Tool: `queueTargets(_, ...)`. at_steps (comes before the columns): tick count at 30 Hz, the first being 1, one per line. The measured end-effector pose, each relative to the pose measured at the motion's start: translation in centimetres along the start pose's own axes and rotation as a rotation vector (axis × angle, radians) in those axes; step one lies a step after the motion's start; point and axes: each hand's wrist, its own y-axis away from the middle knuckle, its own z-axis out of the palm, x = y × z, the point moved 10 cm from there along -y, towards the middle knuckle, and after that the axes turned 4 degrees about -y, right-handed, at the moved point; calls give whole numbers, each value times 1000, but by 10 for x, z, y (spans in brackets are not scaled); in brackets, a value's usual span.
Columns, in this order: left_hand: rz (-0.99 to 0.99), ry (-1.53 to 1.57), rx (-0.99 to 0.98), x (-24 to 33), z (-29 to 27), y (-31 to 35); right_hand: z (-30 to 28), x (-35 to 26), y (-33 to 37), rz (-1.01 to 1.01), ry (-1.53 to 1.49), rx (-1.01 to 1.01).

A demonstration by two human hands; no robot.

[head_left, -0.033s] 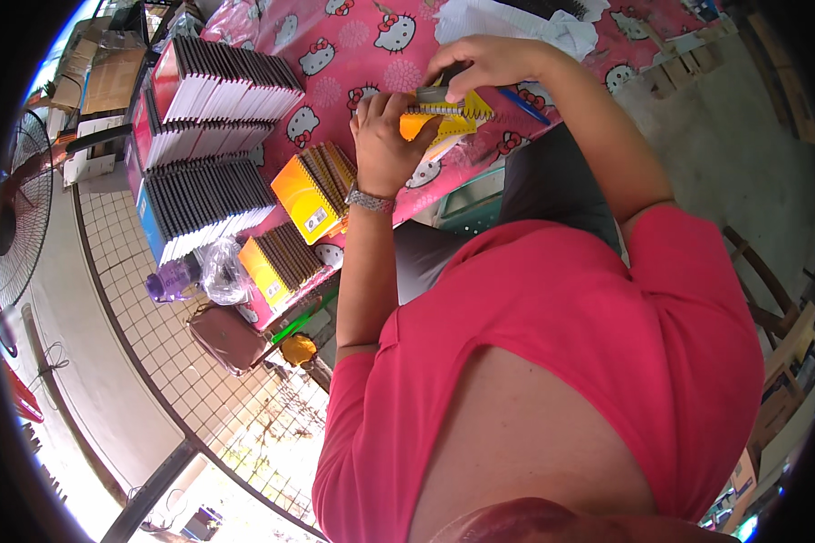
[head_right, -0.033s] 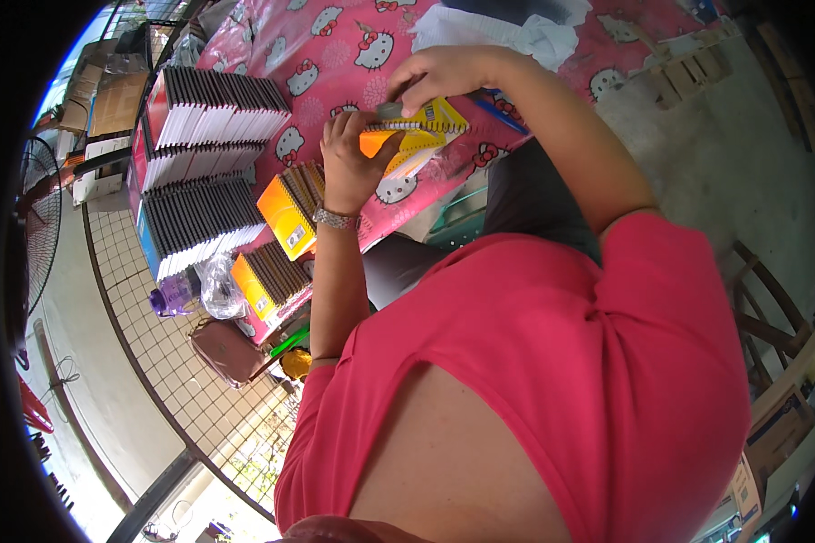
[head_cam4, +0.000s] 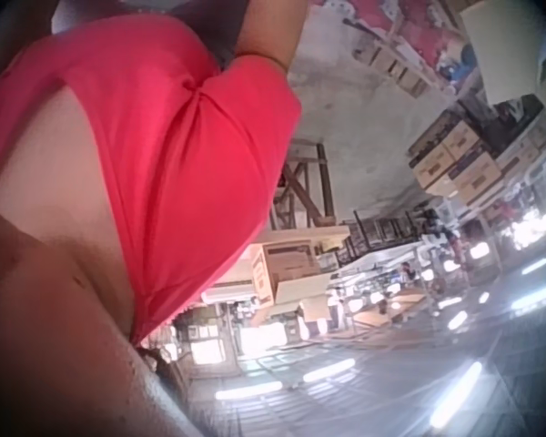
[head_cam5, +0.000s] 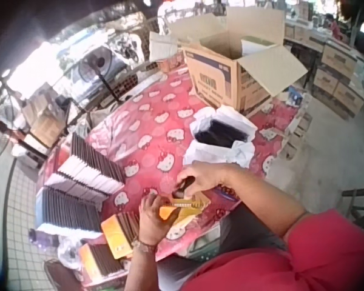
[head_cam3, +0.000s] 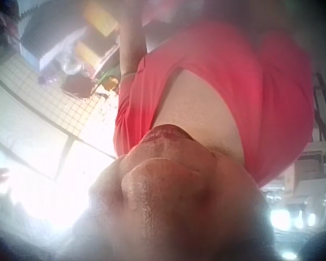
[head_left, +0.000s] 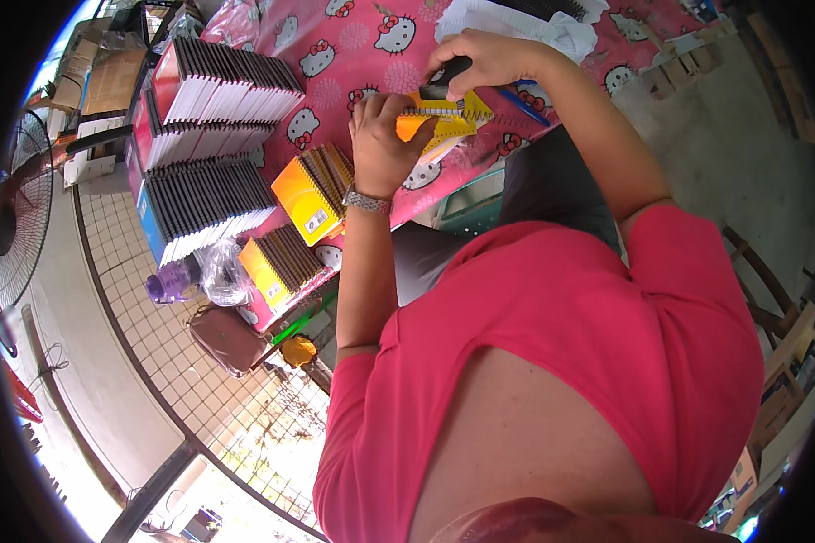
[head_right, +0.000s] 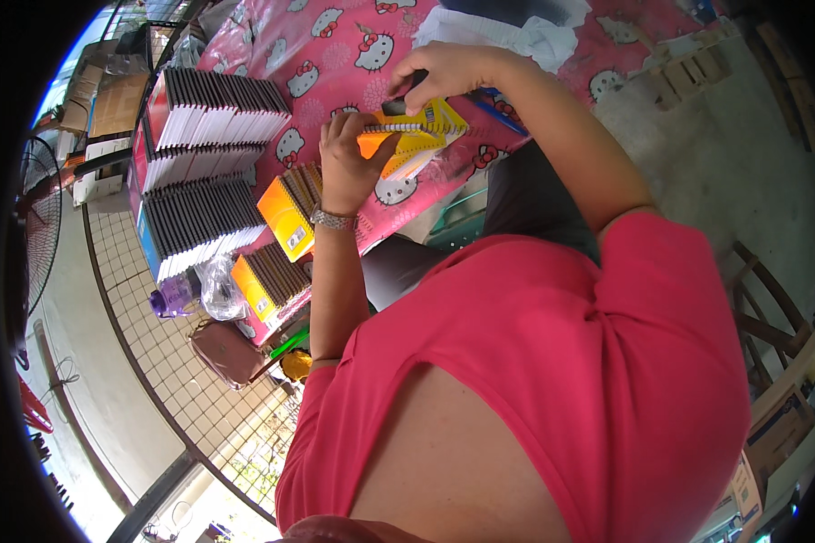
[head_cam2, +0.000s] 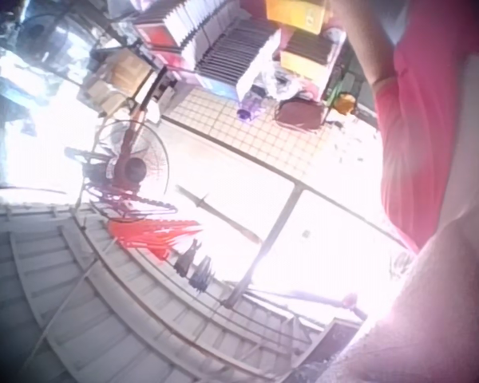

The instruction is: The person applies adhesive tape to the spiral bindings of yellow notepads by hand and using a tape dispenser.

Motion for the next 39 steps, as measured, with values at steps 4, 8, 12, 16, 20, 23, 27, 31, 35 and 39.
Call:
queueTargets(4,-38,47,-35,-19,-7,0,22,-19,6,-61,-684,-268)
queueTargets(8,-99,261,-58,-37,-7,1,15,-12,-14,-62,-669,-104)
queueTargets(12,-245,457,-120,-57,6,8,22,-1,-30,38,-264,-186)
queueTargets(16,-345,525,-138,-67,12,12,-18,61,-52,96,466,296)
queueTargets(20,-424,728,5,-78,12,19,-39,70,8,-214,297,809)
queueTargets(23,-434,876,198,-84,9,34,-7,83,69,25,315,778)
queueTargets(27,-522,835,219,-84,17,48,37,64,136,85,715,742)
queueTargets(31,-418,728,292,-60,5,39,33,50,151,50,298,884)
queueTargets(35,-453,867,297,-78,19,52,47,-35,114,-175,184,761)
queueTargets(39,-566,922,164,-85,33,59,61,-67,76,-259,204,674)
